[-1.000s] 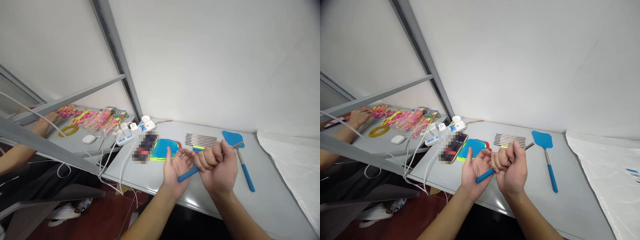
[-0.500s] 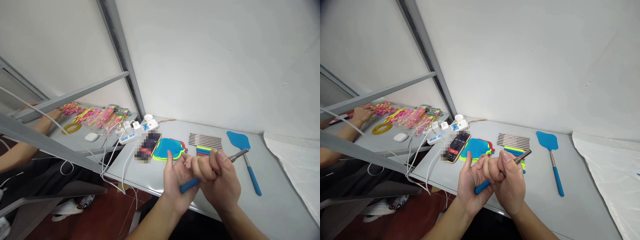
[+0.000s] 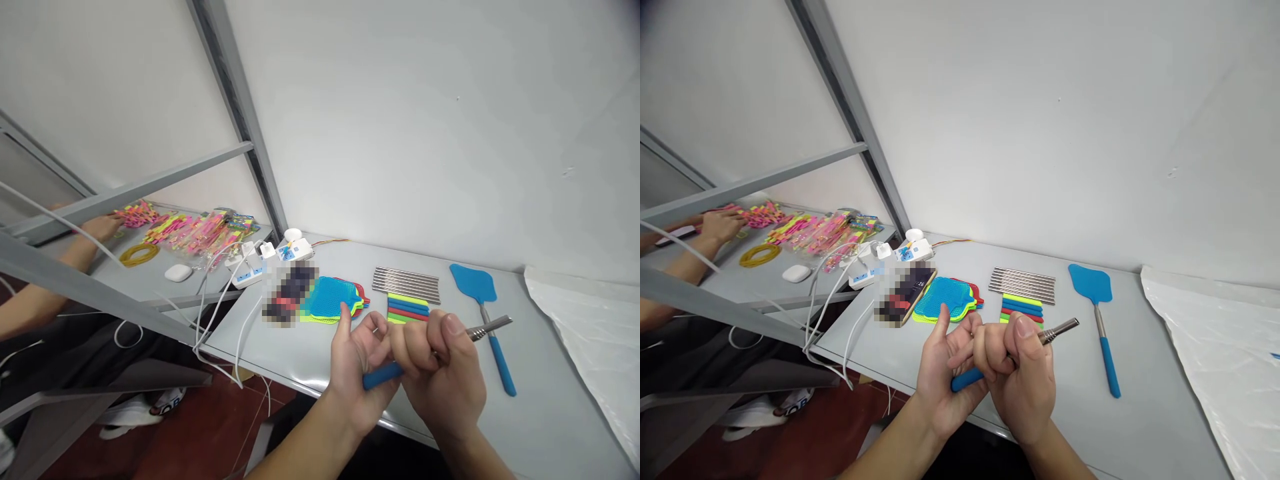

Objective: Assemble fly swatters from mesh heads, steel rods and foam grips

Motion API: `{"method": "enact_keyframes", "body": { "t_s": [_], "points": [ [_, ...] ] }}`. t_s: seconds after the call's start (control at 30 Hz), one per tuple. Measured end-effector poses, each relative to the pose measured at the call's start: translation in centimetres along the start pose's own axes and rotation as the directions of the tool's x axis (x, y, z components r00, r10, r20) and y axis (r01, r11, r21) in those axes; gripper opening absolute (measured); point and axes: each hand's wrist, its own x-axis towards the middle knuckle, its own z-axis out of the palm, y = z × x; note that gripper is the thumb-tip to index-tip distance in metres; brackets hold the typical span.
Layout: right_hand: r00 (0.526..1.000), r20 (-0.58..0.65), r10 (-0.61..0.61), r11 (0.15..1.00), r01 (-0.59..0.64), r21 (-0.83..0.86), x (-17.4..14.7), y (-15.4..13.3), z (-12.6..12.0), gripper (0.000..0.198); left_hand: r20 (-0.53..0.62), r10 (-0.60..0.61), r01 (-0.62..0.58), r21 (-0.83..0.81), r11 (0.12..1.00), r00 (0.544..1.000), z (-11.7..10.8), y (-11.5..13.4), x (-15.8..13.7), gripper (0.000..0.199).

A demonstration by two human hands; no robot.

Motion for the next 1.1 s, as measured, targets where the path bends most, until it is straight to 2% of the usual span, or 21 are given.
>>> {"method": "enact_keyframes", "body": {
  "t_s": [0.17, 0.27, 0.37, 0.43, 0.47, 0.5, 0.57, 0.6, 0.67, 0.8, 0.87, 0.93, 1.0, 1.1],
  "points": [
    [1.0, -0.019, -0.005, 1.0, 0.006, 0.02, -0.1, -0.1, -0.6, 0.041, 0.002, -0.021, 0.021, -0.022, 1.0, 1.0, 0.0, -0.2, 0.3, 0.061],
    [1.0, -0.012, 0.006, 1.0, -0.006, 0.031, 0.0, -0.2, -1.0, 0.04, -0.009, -0.029, 0.03, 0.018, 0.999, 1.0, 0.1, -0.3, 0.8, 0.057],
    [0.999, -0.007, 0.047, 0.999, -0.047, 0.02, 0.6, -0.5, -1.6, 0.041, -0.053, -0.004, 0.011, 0.138, 0.99, 0.999, 0.1, -0.3, 1.2, 0.055],
    [0.994, -0.081, 0.071, 0.997, -0.069, 0.033, 1.0, -0.9, -2.1, 0.042, -0.054, 0.083, -0.062, 0.311, 0.948, 0.995, -0.1, -0.5, 1.1, 0.054],
    [0.988, -0.138, 0.071, 0.997, -0.065, 0.047, 1.2, -1.1, -2.4, 0.043, -0.04, 0.146, -0.114, 0.439, 0.891, 0.988, -0.4, -0.5, 0.9, 0.052],
    [0.978, -0.198, 0.06, 0.997, -0.049, 0.06, 1.3, -1.4, -2.7, 0.043, -0.018, 0.206, -0.157, 0.585, 0.795, 0.978, -0.7, -0.6, 0.6, 0.048],
    [0.958, -0.285, 0.031, 0.997, -0.011, 0.072, 1.5, -1.9, -3.3, 0.043, 0.035, 0.275, -0.177, 0.842, 0.51, 0.961, -1.4, -0.7, -0.3, 0.039],
    [0.952, -0.305, 0.026, 0.997, -0.004, 0.072, 1.5, -2.1, -3.6, 0.043, 0.064, 0.275, -0.164, 0.919, 0.358, 0.959, -1.9, -0.8, -0.7, 0.036],
    [0.946, -0.319, 0.049, 0.997, -0.026, 0.077, 1.5, -2.2, -4.1, 0.043, 0.113, 0.213, -0.137, 0.985, 0.105, 0.971, -2.8, -0.8, -1.6, 0.034],
    [0.941, -0.312, 0.13, 0.99, -0.104, 0.1, 1.6, -2.1, -4.5, 0.043, 0.218, 0.11, -0.184, 0.949, -0.256, 0.97, -4.1, -0.6, -2.3, 0.026],
    [0.939, -0.311, 0.148, 0.987, -0.122, 0.101, 1.7, -1.9, -4.6, 0.043, 0.311, 0.09, -0.256, 0.887, -0.383, 0.946, -4.7, -0.5, -2.1, 0.021],
    [0.937, -0.308, 0.165, 0.985, -0.142, 0.096, 1.8, -1.7, -4.6, 0.044, 0.413, 0.076, -0.335, 0.822, -0.46, 0.908, -5.3, -0.5, -1.9, 0.019],
    [0.935, -0.305, 0.18, 0.983, -0.159, 0.093, 2.0, -1.4, -4.6, 0.045, 0.477, 0.083, -0.379, 0.78, -0.498, 0.875, -6.0, -0.5, -1.7, 0.019],
    [0.935, -0.298, 0.194, 0.98, -0.174, 0.095, 2.4, -0.8, -4.6, 0.044, 0.487, 0.107, -0.376, 0.779, -0.502, 0.867, -6.8, -0.6, -1.6, 0.021]
  ]
}}
